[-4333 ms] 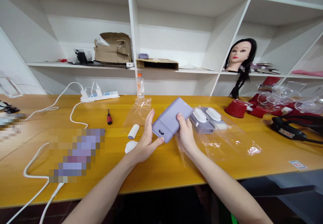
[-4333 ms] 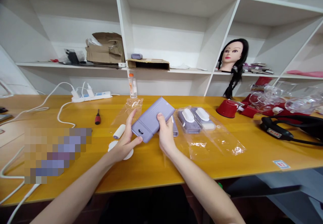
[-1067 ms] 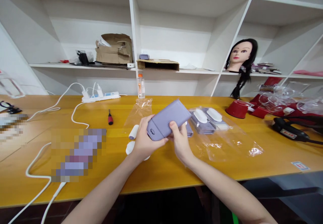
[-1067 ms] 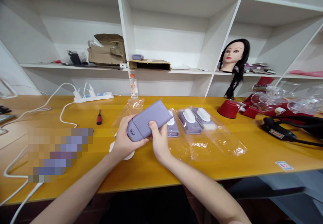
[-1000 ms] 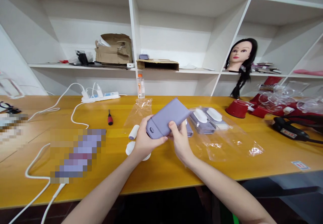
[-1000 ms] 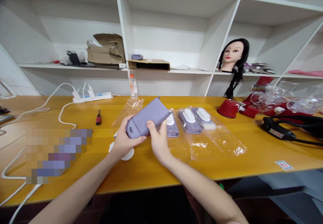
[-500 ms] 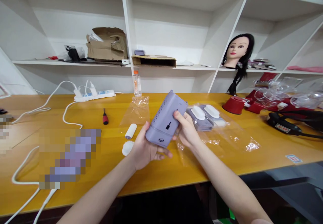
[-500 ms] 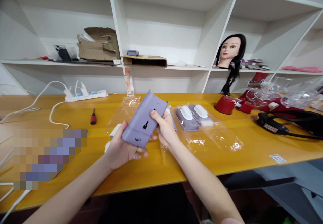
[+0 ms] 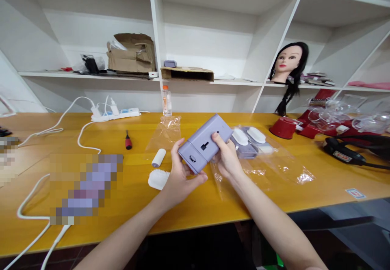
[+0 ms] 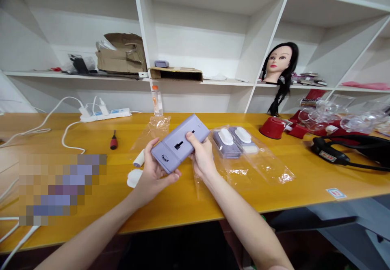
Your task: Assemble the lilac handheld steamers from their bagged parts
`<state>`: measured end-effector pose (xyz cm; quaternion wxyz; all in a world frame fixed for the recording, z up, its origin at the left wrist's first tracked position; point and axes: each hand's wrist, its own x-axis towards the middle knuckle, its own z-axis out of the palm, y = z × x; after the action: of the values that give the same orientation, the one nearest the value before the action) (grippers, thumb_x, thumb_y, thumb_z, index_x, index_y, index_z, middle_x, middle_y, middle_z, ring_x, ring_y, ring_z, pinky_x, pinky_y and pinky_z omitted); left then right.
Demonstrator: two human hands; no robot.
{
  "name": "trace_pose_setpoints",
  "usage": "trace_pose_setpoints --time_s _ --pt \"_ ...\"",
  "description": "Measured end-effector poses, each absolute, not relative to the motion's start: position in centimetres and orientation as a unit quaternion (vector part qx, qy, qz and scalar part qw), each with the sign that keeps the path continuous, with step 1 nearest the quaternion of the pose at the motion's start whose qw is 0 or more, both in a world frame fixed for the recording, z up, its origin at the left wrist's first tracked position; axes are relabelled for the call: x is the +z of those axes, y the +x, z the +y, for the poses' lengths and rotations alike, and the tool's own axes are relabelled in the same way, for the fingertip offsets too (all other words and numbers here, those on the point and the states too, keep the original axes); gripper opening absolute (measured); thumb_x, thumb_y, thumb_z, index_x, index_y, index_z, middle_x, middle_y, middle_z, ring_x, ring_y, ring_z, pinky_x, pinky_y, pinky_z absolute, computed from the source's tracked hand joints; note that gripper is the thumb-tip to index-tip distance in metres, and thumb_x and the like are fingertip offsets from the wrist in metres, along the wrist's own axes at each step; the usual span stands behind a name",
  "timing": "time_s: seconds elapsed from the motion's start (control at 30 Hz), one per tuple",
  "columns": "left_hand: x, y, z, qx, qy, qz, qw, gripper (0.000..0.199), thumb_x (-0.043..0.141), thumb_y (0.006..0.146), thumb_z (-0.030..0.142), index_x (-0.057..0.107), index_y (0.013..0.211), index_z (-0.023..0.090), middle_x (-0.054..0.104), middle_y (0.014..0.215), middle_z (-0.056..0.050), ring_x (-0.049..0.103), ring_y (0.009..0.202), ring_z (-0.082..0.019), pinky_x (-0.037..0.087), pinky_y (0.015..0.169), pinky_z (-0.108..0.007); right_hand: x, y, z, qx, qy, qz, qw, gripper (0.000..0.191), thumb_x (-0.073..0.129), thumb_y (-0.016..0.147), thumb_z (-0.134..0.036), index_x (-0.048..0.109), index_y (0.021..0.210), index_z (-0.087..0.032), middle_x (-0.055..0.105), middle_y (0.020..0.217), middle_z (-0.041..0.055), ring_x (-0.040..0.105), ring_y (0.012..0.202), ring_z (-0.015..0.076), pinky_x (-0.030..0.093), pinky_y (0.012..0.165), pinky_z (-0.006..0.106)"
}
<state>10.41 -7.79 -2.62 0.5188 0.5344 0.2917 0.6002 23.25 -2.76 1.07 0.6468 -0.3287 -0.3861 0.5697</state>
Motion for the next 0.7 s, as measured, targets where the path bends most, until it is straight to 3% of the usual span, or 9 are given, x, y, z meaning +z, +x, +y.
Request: trace_pose_setpoints --time_s 0.2,0.7 --pt "-3.39 10.81 -7.08 0.646 0.529 0.321 0.447 0.08 0.075 0.059 0.016 0.027 0.122 0.032 0.043 0.126 -0.007 0.055 0.105 -0.019 0.051 0.08 -0.03 0.51 22.73 -3.21 0.546 -0.318 -0.392 0.669 0.036 0.077 0.06 -0.035 0.056 0.085 -0.02 0.064 0.072 -0.0029 0.059 0.063 0.0134 0.049 0.053 0.024" --pt "-3.18 10.57 -6.9 0.655 0.529 0.325 0.43 0.081 0.074 0.057 0.013 0.028 0.122 0.031 0.049 0.117 -0.005 0.057 0.097 -0.018 0.053 0.073 -0.03 0.29 22.35 -3.45 0.538 -0.314 -0.401 0.672 0.037 0.076 0.06 -0.036 0.056 0.087 -0.02 0.063 0.077 -0.0021 0.059 0.068 0.0144 0.047 0.054 0.023"
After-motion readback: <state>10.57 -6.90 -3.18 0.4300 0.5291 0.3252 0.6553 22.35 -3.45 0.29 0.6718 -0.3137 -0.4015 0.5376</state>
